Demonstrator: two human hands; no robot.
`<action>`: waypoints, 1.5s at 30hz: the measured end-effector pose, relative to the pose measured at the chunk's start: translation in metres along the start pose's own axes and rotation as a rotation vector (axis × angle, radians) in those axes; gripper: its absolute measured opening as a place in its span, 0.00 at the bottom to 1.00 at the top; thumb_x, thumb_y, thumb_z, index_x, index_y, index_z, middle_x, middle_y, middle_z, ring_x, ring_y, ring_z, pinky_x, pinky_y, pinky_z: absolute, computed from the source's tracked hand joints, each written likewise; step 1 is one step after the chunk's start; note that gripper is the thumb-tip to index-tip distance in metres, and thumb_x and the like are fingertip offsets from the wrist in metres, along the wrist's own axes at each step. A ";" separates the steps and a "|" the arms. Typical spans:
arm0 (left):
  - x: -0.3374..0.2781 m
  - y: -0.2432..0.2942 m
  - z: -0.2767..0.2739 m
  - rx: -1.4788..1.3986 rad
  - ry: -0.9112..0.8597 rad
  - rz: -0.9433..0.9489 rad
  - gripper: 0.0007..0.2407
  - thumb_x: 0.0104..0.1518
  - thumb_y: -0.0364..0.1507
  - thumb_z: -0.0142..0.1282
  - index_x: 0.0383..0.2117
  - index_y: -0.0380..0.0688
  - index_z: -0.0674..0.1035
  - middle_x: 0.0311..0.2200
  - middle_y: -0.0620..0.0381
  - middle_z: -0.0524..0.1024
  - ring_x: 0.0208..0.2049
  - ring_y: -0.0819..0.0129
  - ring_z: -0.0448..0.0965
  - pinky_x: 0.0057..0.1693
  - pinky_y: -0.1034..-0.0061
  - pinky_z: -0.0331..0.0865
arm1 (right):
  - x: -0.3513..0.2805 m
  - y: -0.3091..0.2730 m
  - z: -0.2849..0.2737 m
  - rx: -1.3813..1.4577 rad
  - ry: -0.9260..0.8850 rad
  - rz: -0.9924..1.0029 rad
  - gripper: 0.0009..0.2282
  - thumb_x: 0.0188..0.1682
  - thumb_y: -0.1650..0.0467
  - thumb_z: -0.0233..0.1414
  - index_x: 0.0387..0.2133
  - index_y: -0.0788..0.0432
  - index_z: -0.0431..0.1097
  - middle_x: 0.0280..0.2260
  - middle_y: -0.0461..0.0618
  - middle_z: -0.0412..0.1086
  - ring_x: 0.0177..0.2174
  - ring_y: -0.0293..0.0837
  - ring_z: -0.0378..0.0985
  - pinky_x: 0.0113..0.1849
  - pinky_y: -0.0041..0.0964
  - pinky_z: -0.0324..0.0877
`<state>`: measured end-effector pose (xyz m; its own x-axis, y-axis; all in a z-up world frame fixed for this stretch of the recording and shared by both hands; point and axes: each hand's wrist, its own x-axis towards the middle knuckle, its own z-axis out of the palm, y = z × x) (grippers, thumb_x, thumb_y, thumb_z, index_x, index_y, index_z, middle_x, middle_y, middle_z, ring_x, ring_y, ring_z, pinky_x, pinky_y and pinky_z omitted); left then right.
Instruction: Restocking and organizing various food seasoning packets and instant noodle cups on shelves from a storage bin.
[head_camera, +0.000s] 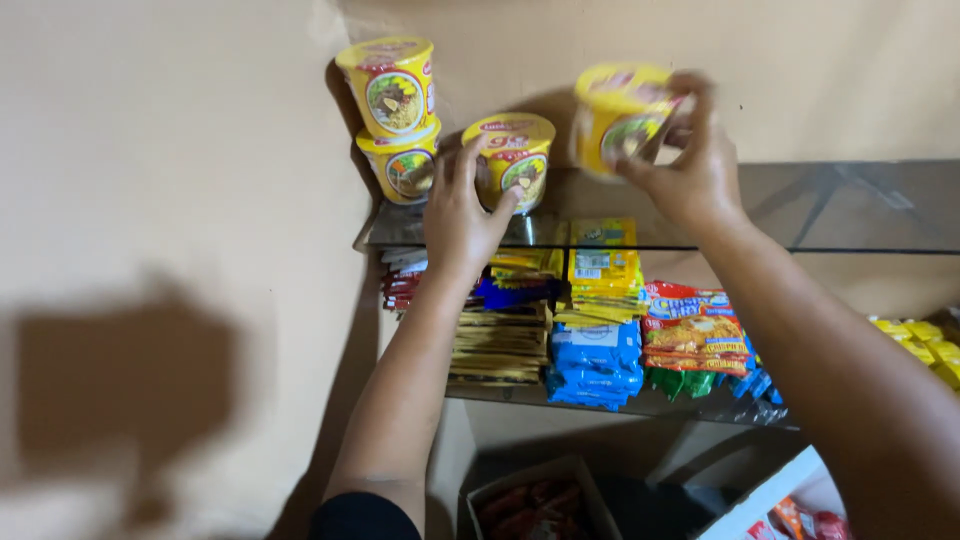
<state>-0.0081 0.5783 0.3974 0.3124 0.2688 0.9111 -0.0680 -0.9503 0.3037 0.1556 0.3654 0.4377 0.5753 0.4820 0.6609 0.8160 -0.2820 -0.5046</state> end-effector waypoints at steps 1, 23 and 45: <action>0.000 -0.004 0.002 -0.032 0.004 -0.008 0.29 0.51 0.36 0.70 0.60 0.50 0.70 0.53 0.43 0.71 0.54 0.46 0.73 0.56 0.57 0.70 | 0.008 -0.001 0.003 0.122 0.122 -0.056 0.40 0.43 0.69 0.73 0.64 0.51 0.50 0.49 0.55 0.70 0.49 0.49 0.79 0.47 0.42 0.78; 0.023 -0.046 0.001 -0.004 0.058 -0.058 0.31 0.43 0.25 0.73 0.54 0.45 0.67 0.44 0.43 0.78 0.44 0.45 0.80 0.47 0.58 0.74 | 0.066 -0.074 0.119 0.234 0.178 -0.140 0.53 0.37 0.67 0.75 0.70 0.55 0.40 0.50 0.60 0.67 0.42 0.51 0.82 0.38 0.40 0.82; 0.022 -0.057 0.001 -0.147 -0.054 -0.086 0.29 0.47 0.23 0.69 0.58 0.48 0.69 0.41 0.47 0.79 0.40 0.57 0.83 0.43 0.68 0.78 | 0.050 -0.070 0.125 0.535 0.015 -0.001 0.46 0.36 0.69 0.72 0.66 0.61 0.48 0.54 0.56 0.72 0.50 0.46 0.80 0.49 0.37 0.79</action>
<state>0.0034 0.6383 0.4000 0.3728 0.3355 0.8651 -0.1752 -0.8901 0.4207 0.1203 0.5130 0.4365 0.5780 0.4692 0.6676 0.6762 0.1825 -0.7137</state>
